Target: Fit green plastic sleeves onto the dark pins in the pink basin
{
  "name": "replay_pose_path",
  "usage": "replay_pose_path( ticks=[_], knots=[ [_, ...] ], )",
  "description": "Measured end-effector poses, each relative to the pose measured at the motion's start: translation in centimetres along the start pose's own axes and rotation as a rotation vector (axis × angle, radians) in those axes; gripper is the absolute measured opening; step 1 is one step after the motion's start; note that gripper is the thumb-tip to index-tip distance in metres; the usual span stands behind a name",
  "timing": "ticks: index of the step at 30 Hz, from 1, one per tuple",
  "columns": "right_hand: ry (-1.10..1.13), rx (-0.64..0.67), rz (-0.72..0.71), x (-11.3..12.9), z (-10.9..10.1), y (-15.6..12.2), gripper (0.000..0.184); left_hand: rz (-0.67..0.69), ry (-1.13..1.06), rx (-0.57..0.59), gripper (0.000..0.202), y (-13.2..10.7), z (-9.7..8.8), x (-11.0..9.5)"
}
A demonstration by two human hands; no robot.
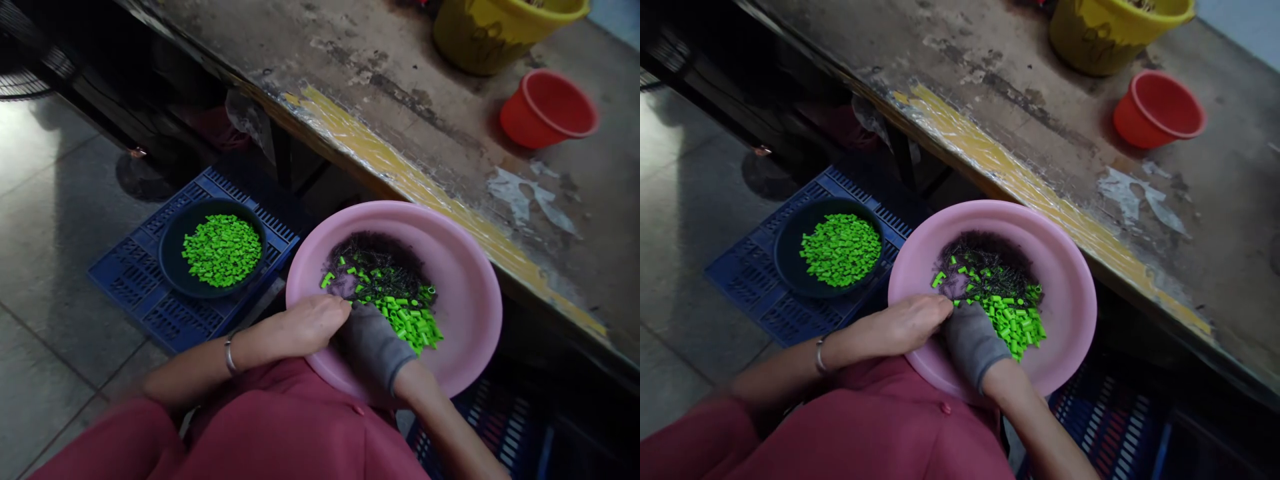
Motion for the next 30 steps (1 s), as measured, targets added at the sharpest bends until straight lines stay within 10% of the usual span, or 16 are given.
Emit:
replay_pose_path(
  ticks=[14,23,30],
  knots=[
    [0.144,0.217,-0.047,-2.0,-0.9,-1.6,0.016,0.116,0.391,0.222,0.022,-0.4,5.2,0.1],
    [0.812,-0.259,0.159,-5.4,-5.4,-3.4,0.013,-0.044,0.287,0.277,0.007,0.2,3.8,0.6],
    [1.184,-0.49,0.084,-6.1,-6.7,-4.7,0.016,-0.325,-0.394,0.199,0.01,1.2,1.7,1.7]
  ],
)
Point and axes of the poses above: each hand's wrist, its own y-axis towards the middle knuckle, its own z-axis out of the palm, x = y × z, the point moved 8 cm from there along y, towards the middle knuckle, and after that the axes turned 13 degrees about y, right-handed, at the moved point
